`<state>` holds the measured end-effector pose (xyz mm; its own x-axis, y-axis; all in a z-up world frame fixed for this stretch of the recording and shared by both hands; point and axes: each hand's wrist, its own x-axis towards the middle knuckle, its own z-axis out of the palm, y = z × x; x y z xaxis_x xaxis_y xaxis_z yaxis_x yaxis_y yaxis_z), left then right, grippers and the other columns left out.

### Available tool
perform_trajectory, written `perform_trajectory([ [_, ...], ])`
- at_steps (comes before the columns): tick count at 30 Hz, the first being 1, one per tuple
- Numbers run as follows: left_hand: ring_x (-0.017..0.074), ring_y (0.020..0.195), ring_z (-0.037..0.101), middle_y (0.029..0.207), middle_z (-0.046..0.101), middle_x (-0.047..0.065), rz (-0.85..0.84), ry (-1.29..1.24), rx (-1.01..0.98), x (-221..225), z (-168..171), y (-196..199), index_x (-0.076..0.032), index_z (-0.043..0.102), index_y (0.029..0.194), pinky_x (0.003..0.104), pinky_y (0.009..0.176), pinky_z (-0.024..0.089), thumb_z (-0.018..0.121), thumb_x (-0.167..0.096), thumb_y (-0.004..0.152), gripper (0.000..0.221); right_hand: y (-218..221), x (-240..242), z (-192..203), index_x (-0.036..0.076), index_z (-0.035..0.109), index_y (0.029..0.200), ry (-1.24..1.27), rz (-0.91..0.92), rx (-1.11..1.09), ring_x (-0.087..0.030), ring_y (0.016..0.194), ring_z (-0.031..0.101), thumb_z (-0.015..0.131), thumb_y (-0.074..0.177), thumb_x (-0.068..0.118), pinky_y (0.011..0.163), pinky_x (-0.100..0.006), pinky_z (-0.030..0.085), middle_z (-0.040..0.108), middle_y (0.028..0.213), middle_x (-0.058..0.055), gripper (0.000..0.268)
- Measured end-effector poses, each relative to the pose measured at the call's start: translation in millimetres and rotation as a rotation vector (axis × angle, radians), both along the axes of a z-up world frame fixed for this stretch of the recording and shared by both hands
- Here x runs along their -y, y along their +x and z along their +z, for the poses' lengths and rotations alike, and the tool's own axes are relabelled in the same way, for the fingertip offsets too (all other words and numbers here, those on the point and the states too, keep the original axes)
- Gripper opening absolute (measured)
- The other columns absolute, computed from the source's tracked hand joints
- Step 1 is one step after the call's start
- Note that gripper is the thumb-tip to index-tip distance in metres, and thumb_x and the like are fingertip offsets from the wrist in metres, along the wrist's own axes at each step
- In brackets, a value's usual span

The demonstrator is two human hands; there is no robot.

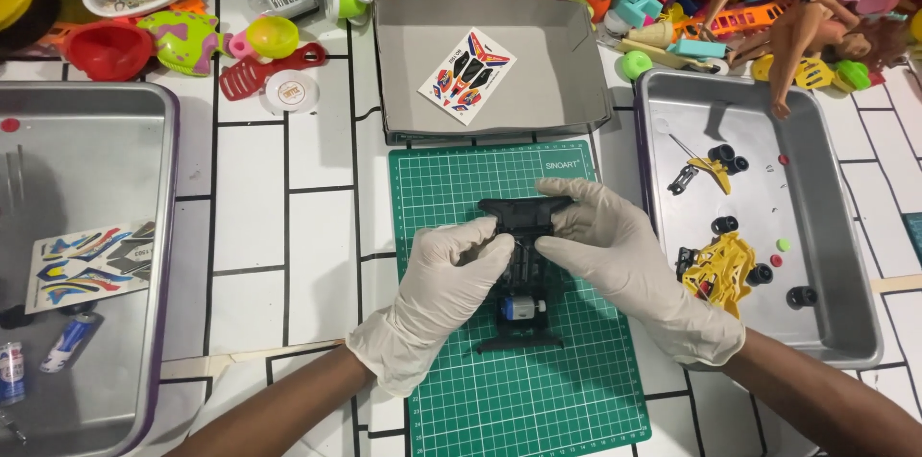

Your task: Assembling a yellow plastic toy car model by fitting the motor and chassis parts together on a cutting mat.

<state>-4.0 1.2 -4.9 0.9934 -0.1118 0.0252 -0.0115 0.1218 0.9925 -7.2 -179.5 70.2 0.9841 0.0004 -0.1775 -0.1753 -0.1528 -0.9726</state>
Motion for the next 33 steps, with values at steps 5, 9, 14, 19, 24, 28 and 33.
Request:
perform_trajectory([
  [5,0.0022,0.063,0.047,0.052,0.066,0.009,-0.016,-0.006,-0.016,-1,1,0,-0.005,0.081,0.078,0.019,0.047,0.041,0.075,-0.003,0.085,0.009,2,-5,0,-0.010,0.060,0.133,-0.035,-0.005,0.035,-0.018,0.072,0.072,0.084,0.075,-0.002,0.077,-0.034,0.064,0.073,0.077,-0.018,0.063],
  [9,0.0020,0.064,0.052,0.056,0.070,0.009,-0.029,-0.028,-0.031,-1,3,1,-0.006,0.083,0.084,0.020,0.049,0.044,0.075,-0.005,0.086,0.008,3,-8,1,-0.009,0.058,0.136,-0.038,0.005,0.057,-0.017,0.074,0.072,0.081,0.078,-0.002,0.078,-0.034,0.064,0.074,0.079,-0.018,0.063],
  [14,0.0034,0.071,0.055,0.068,0.076,0.013,-0.031,-0.024,-0.068,-1,4,1,-0.004,0.083,0.097,0.020,0.053,0.049,0.076,-0.006,0.087,0.012,1,-1,-3,-0.006,0.060,0.137,-0.014,-0.040,0.086,-0.016,0.075,0.070,0.081,0.079,-0.002,0.079,-0.033,0.063,0.072,0.080,-0.015,0.062],
  [19,0.0052,0.073,0.056,0.071,0.077,0.016,-0.015,-0.014,-0.065,-1,11,0,-0.001,0.081,0.102,0.022,0.054,0.049,0.077,-0.006,0.086,0.017,-1,-10,7,-0.005,0.061,0.137,-0.044,-0.050,0.084,-0.017,0.076,0.071,0.082,0.078,0.000,0.081,-0.034,0.063,0.073,0.081,-0.016,0.062],
  [24,0.0055,0.080,0.058,0.074,0.079,0.014,0.005,-0.014,-0.066,5,-15,-1,-0.006,0.083,0.103,0.020,0.058,0.051,0.080,-0.009,0.085,0.019,-5,-23,11,-0.006,0.062,0.135,0.000,-0.097,-0.011,-0.019,0.073,0.071,0.080,0.080,0.003,0.075,-0.036,0.064,0.073,0.082,-0.018,0.058],
  [28,0.0041,0.080,0.059,0.073,0.079,0.013,-0.011,-0.016,-0.040,3,7,-3,-0.009,0.083,0.102,0.020,0.058,0.051,0.082,-0.010,0.084,0.018,-6,-26,9,-0.003,0.064,0.135,-0.008,-0.096,-0.005,-0.019,0.076,0.072,0.081,0.078,0.001,0.076,-0.035,0.064,0.075,0.083,-0.019,0.059],
  [33,0.0070,0.072,0.069,0.077,0.081,0.013,-0.026,0.029,-0.044,-2,13,-1,-0.010,0.085,0.100,0.023,0.056,0.054,0.081,-0.010,0.085,0.015,-3,-25,1,-0.002,0.065,0.133,0.019,-0.108,-0.030,-0.020,0.077,0.073,0.084,0.075,0.001,0.076,-0.037,0.065,0.076,0.087,-0.022,0.061],
])
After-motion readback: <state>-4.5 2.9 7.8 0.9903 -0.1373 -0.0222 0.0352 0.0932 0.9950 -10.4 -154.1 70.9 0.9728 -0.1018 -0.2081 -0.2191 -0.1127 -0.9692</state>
